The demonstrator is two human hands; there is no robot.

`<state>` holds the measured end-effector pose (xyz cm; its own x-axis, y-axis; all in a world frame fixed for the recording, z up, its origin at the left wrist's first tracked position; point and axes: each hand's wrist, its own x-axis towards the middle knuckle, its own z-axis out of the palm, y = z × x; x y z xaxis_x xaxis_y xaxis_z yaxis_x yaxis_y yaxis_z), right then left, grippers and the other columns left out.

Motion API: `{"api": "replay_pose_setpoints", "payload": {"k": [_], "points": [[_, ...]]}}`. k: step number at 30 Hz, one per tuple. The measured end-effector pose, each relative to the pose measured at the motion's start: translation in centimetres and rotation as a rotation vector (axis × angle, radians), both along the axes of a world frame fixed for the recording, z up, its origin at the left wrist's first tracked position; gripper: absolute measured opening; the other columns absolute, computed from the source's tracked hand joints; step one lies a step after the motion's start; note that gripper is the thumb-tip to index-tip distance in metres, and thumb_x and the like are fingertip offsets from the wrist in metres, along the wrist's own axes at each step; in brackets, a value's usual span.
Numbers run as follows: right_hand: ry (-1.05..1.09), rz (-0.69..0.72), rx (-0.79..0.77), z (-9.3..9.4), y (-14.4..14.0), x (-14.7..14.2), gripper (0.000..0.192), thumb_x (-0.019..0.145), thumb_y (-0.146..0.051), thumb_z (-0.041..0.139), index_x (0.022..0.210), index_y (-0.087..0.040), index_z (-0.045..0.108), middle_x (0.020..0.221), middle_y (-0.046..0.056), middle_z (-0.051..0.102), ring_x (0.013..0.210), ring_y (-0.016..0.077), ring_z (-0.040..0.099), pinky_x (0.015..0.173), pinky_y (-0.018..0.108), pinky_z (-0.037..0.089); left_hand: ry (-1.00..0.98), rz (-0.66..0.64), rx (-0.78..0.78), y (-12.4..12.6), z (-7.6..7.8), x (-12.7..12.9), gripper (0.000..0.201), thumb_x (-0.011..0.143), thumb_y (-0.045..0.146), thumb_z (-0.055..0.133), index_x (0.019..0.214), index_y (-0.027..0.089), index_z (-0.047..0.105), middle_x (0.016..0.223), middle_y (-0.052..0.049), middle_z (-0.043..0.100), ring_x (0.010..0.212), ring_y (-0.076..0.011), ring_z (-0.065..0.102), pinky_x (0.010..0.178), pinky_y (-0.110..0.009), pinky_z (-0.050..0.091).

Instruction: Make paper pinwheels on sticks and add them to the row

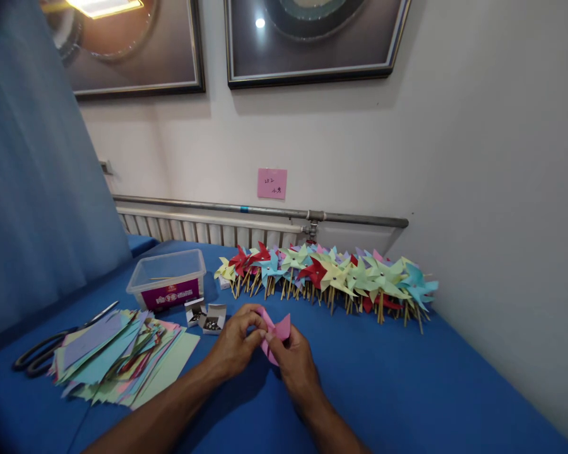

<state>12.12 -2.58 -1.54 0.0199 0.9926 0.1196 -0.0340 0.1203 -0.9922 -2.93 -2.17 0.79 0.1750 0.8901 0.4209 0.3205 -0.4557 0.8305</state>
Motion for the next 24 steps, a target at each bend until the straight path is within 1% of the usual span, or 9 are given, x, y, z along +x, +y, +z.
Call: {"api": "replay_pose_setpoints", "payload": {"k": [2,4,5,7,10,12,14,18,24], "points": [[0.014,-0.026,-0.004,0.1,0.1,0.1,0.044,0.062,-0.054,0.083,0.078,-0.016,0.068,0.068,0.001,0.065,0.063,0.0159,0.054,0.061,0.028,0.045,-0.045,0.006,0.009,0.0,0.1,0.1,0.012,0.078,0.012,0.057,0.075,0.020,0.066,0.114,-0.006,0.065,0.106,-0.0189,0.062,0.099,-0.034,0.044],[0.047,-0.041,-0.016,0.0,0.4,0.2,0.044,0.062,-0.054,0.083,0.077,-0.016,0.068,0.067,0.001,0.065,0.061,0.0160,0.054,0.060,0.028,0.045,-0.133,0.069,-0.010,0.2,0.3,0.1,0.010,0.075,0.014,0.060,0.078,0.020,0.067,0.116,-0.006,0.065,0.107,-0.0197,0.061,0.095,-0.033,0.044],[0.074,-0.044,-0.022,-0.1,0.5,0.3,0.044,0.063,-0.055,0.083,0.078,-0.016,0.068,0.067,0.001,0.066,0.061,0.0163,0.055,0.060,0.028,0.045,-0.198,0.115,-0.050,0.3,0.3,0.1,0.009,0.074,0.016,0.062,0.081,0.019,0.068,0.114,-0.007,0.066,0.104,-0.0200,0.062,0.092,-0.033,0.045],[0.132,-0.034,-0.036,-0.5,0.8,0.5,0.047,0.062,-0.056,0.084,0.081,-0.016,0.069,0.068,0.001,0.067,0.062,0.0172,0.057,0.061,0.029,0.047,-0.341,0.159,-0.210,0.6,0.4,0.0,0.012,0.073,0.024,0.067,0.083,0.018,0.068,0.096,-0.006,0.068,0.088,-0.0189,0.063,0.079,-0.031,0.046],[0.187,-0.002,-0.047,-1.0,1.0,0.5,0.050,0.061,-0.056,0.086,0.085,-0.016,0.069,0.069,0.002,0.069,0.065,0.0189,0.061,0.063,0.030,0.049,-0.536,0.017,-0.512,0.7,0.6,0.0,0.026,0.069,0.038,0.075,0.078,0.015,0.066,0.068,-0.002,0.062,0.062,-0.0141,0.055,0.064,-0.027,0.041],[0.180,0.022,-0.043,-1.1,1.0,0.5,0.050,0.061,-0.056,0.086,0.085,-0.017,0.069,0.069,0.002,0.069,0.067,0.0202,0.063,0.065,0.031,0.050,-0.594,-0.093,-0.629,0.5,0.6,0.1,0.033,0.063,0.041,0.080,0.074,0.014,0.065,0.063,-0.001,0.060,0.057,-0.0118,0.051,0.059,-0.026,0.037],[0.145,0.031,-0.036,-1.0,0.8,0.5,0.050,0.062,-0.057,0.085,0.085,-0.017,0.069,0.070,0.003,0.069,0.067,0.0208,0.063,0.065,0.031,0.050,-0.598,-0.116,-0.654,0.4,0.7,0.2,0.035,0.056,0.038,0.085,0.068,0.014,0.063,0.059,0.000,0.058,0.053,-0.0097,0.047,0.056,-0.025,0.034],[0.054,-0.013,-0.036,-0.4,0.5,0.4,0.045,0.064,-0.056,0.082,0.081,-0.016,0.068,0.071,0.003,0.069,0.064,0.0189,0.059,0.062,0.030,0.047,-0.578,-0.079,-0.589,0.4,0.4,0.4,0.034,0.051,0.031,0.087,0.056,0.015,0.057,0.053,0.003,0.052,0.050,-0.0073,0.042,0.054,-0.024,0.030],[-0.034,-0.019,-0.026,-0.2,0.2,0.2,0.031,0.069,-0.045,0.076,0.076,-0.017,0.064,0.066,0.000,0.065,0.063,0.0171,0.056,0.061,0.028,0.045,-0.559,-0.094,-0.608,0.6,-0.4,0.8,0.032,0.048,0.030,0.089,0.065,0.012,0.069,0.061,-0.002,0.064,0.057,-0.0112,0.053,0.059,-0.025,0.039]]}}
